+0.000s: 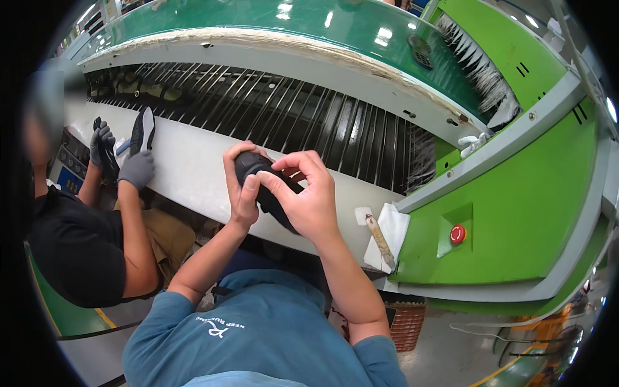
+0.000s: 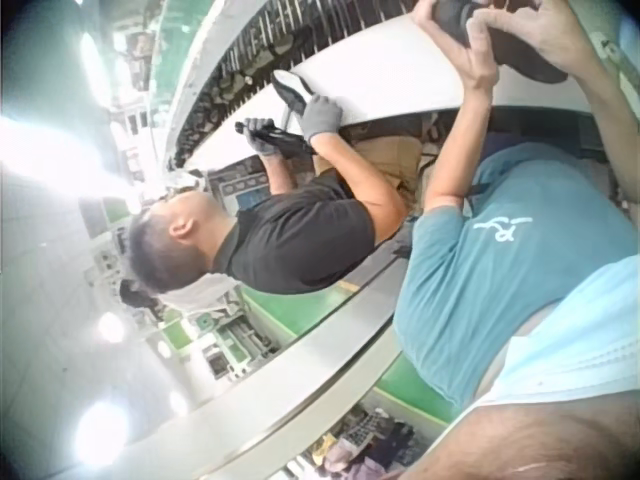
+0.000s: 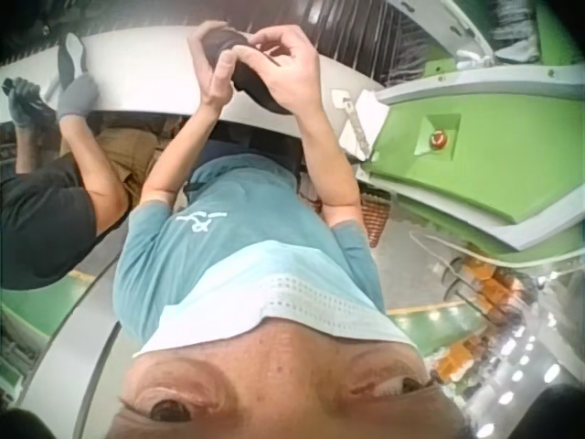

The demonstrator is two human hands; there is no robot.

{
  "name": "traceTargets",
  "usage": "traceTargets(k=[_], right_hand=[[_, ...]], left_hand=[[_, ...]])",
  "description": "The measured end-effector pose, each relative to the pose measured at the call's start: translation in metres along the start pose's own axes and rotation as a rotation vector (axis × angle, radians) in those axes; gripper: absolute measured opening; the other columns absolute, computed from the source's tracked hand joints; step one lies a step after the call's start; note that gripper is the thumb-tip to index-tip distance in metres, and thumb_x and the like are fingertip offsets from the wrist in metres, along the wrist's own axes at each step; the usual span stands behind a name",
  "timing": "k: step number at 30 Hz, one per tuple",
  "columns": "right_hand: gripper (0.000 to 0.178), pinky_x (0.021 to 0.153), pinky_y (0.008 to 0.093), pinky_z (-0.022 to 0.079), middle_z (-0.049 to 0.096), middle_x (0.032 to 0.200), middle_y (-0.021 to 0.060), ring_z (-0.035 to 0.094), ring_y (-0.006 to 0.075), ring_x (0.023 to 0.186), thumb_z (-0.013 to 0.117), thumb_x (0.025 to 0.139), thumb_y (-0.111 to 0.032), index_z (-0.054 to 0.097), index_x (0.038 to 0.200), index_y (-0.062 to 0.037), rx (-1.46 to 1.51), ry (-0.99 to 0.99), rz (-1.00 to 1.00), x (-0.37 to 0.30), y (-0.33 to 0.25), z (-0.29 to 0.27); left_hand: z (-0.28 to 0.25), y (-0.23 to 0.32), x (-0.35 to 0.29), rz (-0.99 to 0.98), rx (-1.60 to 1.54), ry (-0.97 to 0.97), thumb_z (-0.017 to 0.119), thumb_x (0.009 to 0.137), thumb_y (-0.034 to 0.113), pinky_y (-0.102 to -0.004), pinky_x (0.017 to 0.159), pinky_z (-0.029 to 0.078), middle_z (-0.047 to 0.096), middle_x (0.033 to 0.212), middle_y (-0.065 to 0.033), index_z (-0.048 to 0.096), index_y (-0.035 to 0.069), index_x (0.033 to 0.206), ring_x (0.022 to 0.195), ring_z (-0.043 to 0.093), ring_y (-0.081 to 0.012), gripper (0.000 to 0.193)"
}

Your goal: Attach soles to shoe uppers and check for quality on a production line.

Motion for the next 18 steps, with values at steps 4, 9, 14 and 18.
traceTargets(k=[4,9,14,18], right_hand=[[0.027,0.092,0.0389,0.058,0.075,0.106,0.0082,0.071,0.0266,0.102,0.093,0.084,-0.018,0.08,0.103,-0.0044,-0.297,-0.077,0.009,-0.018,0.041,0.012],[0.027,0.095,0.0388,0.056,0.078,0.109,0.0068,0.069,0.0269,0.106,0.095,0.076,-0.01,0.081,0.099,-0.006,-0.344,-0.142,-0.105,-0.046,0.042,0.018],[0.022,0.096,0.0395,0.051,0.077,0.108,0.0019,0.067,0.025,0.106,0.094,0.077,-0.012,0.081,0.095,-0.0069,-0.33,-0.207,-0.113,-0.055,0.047,0.024],[0.021,0.096,0.04,0.047,0.076,0.107,-0.0011,0.066,0.0237,0.105,0.093,0.078,-0.014,0.08,0.093,-0.0095,-0.308,-0.19,-0.116,-0.06,0.051,0.024]], left_hand=[[-0.037,-0.035,-0.048,-0.243,0.03,-0.032,0.065,0.099,0.037,-0.0421,0.109,0.046,0.054,0.132,-0.0181,0.051,0.0,0.142,0.119,0.057,-0.0266,0.059],[-0.062,-0.018,-0.072,-0.131,0.208,-0.211,0.067,0.095,0.03,-0.0463,0.12,0.04,0.054,0.141,-0.023,0.052,-0.001,0.142,0.136,0.053,-0.0356,0.058],[-0.069,-0.033,-0.091,-0.122,0.137,-0.178,0.075,0.099,0.038,-0.0513,0.117,0.044,0.053,0.138,-0.0228,0.051,-0.001,0.14,0.137,0.057,-0.04,0.061],[-0.07,-0.033,-0.093,-0.112,0.128,-0.187,0.077,0.1,0.045,-0.0513,0.116,0.047,0.053,0.137,-0.0218,0.052,-0.001,0.139,0.137,0.058,-0.04,0.065]])
Point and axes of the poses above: each hand's wrist, its own x-axis towards the middle knuckle, its own z-axis out of the palm, y = z × x, the point moved 4 cm from there along x, towards the middle knuckle
